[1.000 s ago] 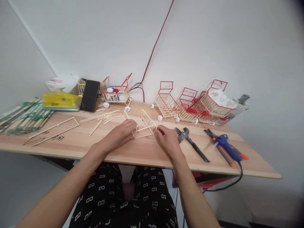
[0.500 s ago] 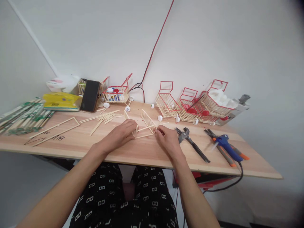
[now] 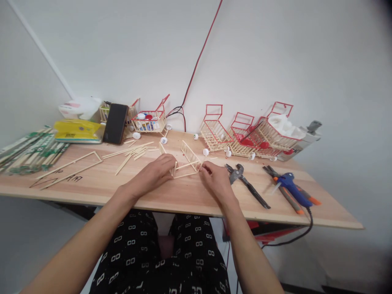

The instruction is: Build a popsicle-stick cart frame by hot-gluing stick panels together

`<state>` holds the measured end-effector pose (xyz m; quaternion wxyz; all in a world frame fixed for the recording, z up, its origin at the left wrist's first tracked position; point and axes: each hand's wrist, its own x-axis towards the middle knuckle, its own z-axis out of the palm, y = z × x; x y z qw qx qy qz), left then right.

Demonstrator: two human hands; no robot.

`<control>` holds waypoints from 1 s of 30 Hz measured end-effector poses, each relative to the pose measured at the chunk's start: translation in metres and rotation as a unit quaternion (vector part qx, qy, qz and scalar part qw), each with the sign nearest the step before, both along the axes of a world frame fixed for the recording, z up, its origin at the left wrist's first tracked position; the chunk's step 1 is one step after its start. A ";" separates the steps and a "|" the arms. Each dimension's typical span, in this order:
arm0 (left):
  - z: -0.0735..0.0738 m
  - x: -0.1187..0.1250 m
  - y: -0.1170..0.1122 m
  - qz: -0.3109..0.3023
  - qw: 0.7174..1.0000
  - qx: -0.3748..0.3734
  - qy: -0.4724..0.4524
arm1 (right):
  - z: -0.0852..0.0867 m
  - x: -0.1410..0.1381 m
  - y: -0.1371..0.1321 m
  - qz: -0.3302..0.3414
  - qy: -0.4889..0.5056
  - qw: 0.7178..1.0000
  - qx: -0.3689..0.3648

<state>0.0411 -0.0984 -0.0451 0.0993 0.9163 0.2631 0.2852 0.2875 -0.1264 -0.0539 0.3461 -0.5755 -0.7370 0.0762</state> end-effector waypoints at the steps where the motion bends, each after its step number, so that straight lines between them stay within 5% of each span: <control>1: 0.000 0.000 0.000 0.001 1.000 0.000 0.002 | 0.000 0.000 0.000 0.001 0.002 1.000 0.001; 30: 0.000 0.001 0.000 0.005 1.000 -0.003 -0.002 | -0.001 0.001 0.001 -0.002 0.002 1.000 0.005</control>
